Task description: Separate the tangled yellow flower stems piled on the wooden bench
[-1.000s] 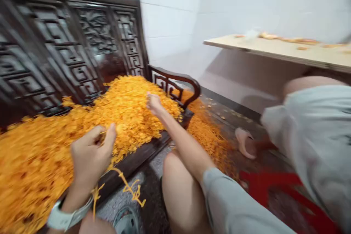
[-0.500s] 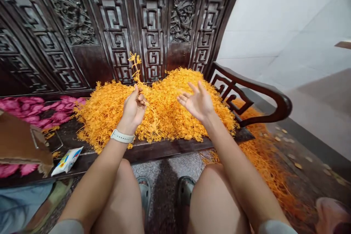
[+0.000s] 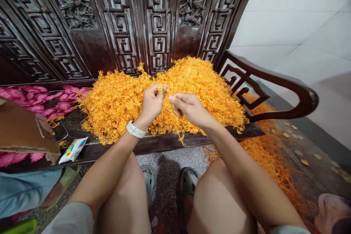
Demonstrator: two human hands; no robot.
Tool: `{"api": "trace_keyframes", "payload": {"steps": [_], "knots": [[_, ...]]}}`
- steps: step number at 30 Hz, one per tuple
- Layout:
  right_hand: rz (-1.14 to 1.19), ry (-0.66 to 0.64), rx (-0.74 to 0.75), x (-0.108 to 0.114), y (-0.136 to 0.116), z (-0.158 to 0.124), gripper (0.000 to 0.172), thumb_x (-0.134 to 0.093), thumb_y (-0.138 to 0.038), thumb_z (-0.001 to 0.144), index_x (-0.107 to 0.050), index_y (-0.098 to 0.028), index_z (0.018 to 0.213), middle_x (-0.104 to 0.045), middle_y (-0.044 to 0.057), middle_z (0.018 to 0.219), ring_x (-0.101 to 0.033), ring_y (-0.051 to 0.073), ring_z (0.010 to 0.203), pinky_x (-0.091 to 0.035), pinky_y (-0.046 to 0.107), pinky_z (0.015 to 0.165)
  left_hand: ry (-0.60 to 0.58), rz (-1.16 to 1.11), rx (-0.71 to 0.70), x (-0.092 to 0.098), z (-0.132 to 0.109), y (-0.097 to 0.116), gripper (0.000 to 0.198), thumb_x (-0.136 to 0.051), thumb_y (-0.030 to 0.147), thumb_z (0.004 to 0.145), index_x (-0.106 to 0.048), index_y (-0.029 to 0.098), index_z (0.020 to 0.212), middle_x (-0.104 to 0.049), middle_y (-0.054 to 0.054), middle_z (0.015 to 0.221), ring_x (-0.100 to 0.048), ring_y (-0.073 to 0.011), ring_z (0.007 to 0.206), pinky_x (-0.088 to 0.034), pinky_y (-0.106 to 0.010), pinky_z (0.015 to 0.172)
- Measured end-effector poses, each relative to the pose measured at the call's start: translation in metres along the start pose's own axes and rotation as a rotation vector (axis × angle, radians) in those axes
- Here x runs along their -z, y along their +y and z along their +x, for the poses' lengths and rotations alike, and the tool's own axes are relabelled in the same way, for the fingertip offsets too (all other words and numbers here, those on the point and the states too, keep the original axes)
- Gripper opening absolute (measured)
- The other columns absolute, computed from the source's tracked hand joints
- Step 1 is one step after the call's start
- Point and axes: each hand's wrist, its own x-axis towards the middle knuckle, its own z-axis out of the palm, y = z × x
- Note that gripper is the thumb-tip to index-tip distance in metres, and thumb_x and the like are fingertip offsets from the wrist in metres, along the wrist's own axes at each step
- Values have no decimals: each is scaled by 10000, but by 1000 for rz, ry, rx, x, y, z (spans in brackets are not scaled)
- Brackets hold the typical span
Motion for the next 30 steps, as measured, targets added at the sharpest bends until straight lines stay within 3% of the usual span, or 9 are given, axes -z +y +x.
{"api": "trace_keyframes", "payload": {"steps": [3,5,11,14,17,20,24,27,30], "knots": [[30,-174,-34,1,-11,-7,571,-592,-622,1041,-455,-207,675,-444,-54,536,-354,71,492,-286,273,514,57,153,-178,1,1,2,209,-646,159,953,-662,201,749,-663,-19,756,-582,-148,709,-448,-292,666],[32,-204,-22,5,-14,-10,540,-647,-598,1021,-497,-196,692,-466,-51,555,-365,67,504,-285,271,517,77,210,-253,3,0,6,209,-633,178,979,-657,205,774,-679,-16,772,-593,-148,718,-451,-294,667],[272,114,-43,2,-6,-5,328,-766,-462,955,-618,-188,850,-628,4,746,-519,90,601,-407,263,571,140,405,-411,9,-5,8,331,-648,410,1050,-588,215,789,-585,14,698,-518,-141,652,-398,-323,671],[403,138,-59,-6,-7,-4,269,-763,-416,929,-612,-195,907,-644,19,872,-561,98,659,-473,265,609,134,580,-504,10,-8,8,305,-635,461,1053,-658,213,877,-662,-29,798,-585,-187,801,-422,-371,803],[395,135,-28,-11,-9,-3,333,-751,-501,928,-620,-195,937,-640,26,922,-570,103,681,-508,272,633,117,679,-551,10,-10,9,302,-642,484,1044,-715,210,939,-695,-55,847,-594,-219,865,-412,-397,841],[229,191,42,-9,-4,-1,438,-756,-607,925,-619,-194,888,-591,5,810,-527,97,631,-470,268,595,103,667,-530,10,-10,10,324,-640,502,1043,-748,211,949,-703,-57,839,-592,-221,859,-418,-400,846],[-4,275,120,4,7,2,553,-671,-707,953,-570,-197,764,-497,-12,675,-458,104,592,-380,279,551,2,441,-383,13,-5,9,361,-671,554,1016,-796,216,997,-736,-53,870,-595,-179,790,-449,-354,770],[-206,301,161,15,12,4,597,-643,-729,958,-534,-196,713,-461,-9,655,-401,113,617,-317,291,567,-163,250,-199,18,1,3,393,-749,599,945,-830,233,1066,-625,8,677,-465,-125,592,-355,-298,588],[-317,229,163,18,12,4,602,-592,-725,990,-508,-196,716,-439,-13,660,-377,119,644,-306,300,605,-209,147,-102,21,7,-6,393,-792,612,900,-841,228,969,-504,39,581,-363,-101,524,-267,-281,521]]}}
